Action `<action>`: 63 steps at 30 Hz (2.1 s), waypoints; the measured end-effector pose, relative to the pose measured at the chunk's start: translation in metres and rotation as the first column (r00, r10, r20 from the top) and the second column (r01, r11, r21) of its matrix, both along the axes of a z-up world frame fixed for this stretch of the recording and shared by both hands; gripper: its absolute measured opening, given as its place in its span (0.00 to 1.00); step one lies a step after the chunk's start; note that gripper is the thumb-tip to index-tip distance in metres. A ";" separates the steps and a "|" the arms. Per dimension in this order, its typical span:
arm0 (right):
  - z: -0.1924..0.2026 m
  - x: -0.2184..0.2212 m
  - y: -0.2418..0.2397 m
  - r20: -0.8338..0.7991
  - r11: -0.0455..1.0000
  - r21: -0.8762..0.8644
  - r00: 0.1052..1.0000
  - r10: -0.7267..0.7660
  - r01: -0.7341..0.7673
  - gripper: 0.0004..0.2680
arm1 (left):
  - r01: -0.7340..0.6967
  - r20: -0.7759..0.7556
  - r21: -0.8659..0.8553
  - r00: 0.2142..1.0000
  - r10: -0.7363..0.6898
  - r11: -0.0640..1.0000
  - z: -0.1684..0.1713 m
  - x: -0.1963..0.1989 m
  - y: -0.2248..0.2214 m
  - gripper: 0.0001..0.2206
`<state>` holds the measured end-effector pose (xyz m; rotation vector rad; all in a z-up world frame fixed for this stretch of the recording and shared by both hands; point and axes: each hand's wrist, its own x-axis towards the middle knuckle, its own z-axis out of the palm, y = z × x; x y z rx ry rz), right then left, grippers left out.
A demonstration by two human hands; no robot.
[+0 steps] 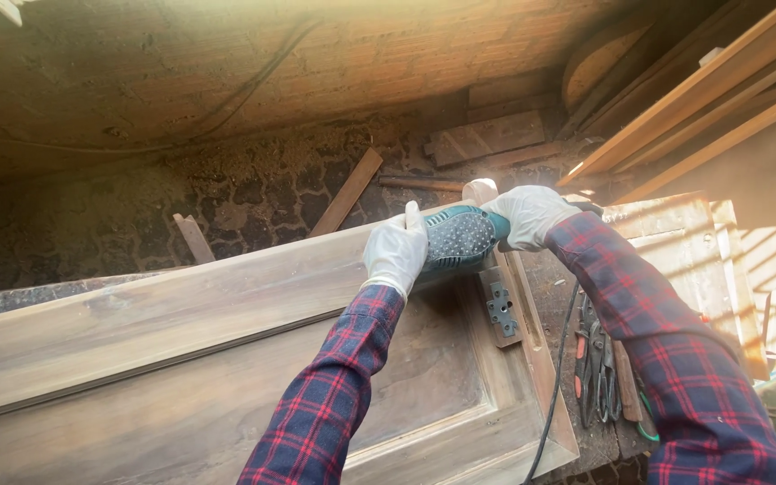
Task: The person sands a large wooden door panel with an electric orbital sander, moving the sander across the flat surfaces and frame edges, repositioning the panel and working over different sections of the wood.
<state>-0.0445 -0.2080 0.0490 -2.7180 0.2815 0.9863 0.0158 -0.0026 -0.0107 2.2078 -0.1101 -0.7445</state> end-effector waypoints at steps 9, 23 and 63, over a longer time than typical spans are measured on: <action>0.000 0.038 0.007 0.029 1.000 -0.012 0.999 0.017 -0.016 0.23 | 0.061 -0.001 0.060 0.998 -0.061 0.996 0.012 0.038 0.009 0.31; 0.003 0.050 0.018 -0.040 0.999 -0.015 0.998 0.042 -0.042 0.20 | 0.026 0.070 0.086 0.997 -0.032 0.996 0.000 0.040 0.021 0.33; -0.005 -0.019 -0.009 0.032 1.000 0.013 0.999 -0.021 0.020 0.19 | 0.122 -0.015 0.059 0.992 -0.122 0.991 0.005 -0.010 -0.004 0.31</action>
